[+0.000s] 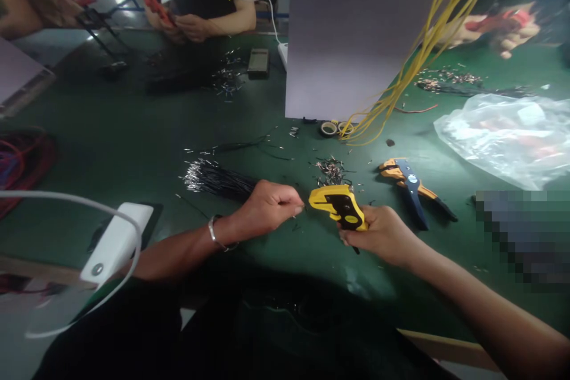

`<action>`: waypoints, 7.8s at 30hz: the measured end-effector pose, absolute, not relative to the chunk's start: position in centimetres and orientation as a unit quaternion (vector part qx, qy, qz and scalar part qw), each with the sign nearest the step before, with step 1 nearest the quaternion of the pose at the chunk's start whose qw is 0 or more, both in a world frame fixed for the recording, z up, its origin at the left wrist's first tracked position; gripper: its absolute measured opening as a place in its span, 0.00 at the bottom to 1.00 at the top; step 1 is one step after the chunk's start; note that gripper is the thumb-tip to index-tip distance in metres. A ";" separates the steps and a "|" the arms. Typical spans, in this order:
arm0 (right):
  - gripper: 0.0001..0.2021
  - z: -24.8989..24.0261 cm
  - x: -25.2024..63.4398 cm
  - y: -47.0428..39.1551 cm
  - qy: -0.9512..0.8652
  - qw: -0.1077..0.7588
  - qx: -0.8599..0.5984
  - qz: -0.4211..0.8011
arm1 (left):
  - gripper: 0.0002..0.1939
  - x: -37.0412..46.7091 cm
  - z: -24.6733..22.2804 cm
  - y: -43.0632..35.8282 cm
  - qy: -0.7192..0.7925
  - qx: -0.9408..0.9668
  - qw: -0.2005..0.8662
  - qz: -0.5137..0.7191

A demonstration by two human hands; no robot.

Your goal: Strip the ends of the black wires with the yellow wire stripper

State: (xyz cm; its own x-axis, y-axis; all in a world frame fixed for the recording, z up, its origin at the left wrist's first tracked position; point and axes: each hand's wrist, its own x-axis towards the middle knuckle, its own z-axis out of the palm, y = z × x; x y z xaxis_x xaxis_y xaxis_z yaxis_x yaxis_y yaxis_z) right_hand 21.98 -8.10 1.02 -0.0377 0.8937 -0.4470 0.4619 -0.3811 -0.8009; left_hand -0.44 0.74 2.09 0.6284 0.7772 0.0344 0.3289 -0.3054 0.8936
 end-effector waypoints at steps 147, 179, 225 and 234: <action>0.03 -0.2 18.7 -4.7 -0.383 0.480 -0.452 0.647 | 0.07 -0.6 0.6 0.0 0.267 0.882 0.203 0.331; 0.05 -0.3 19.7 -4.8 -0.422 0.471 -0.457 0.626 | 0.05 -0.5 2.3 -0.2 0.343 0.788 0.416 0.297; 0.17 -0.2 20.4 -9.4 -0.790 0.087 -0.581 0.174 | 0.05 -1.1 0.7 2.4 0.436 0.596 0.619 0.266; 0.13 -1.4 19.5 -10.2 -0.753 0.053 -0.645 0.118 | 0.04 -0.8 1.6 2.4 0.471 0.451 0.712 0.260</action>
State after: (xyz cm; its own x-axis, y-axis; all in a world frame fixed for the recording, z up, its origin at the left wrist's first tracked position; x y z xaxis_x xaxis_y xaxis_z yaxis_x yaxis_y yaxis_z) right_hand 19.53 -10.25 -1.37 -0.1615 0.9842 -0.0732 0.9592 0.1391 -0.2461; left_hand -0.79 2.38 1.61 0.4216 0.7950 -0.4362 0.0546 0.4579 0.8873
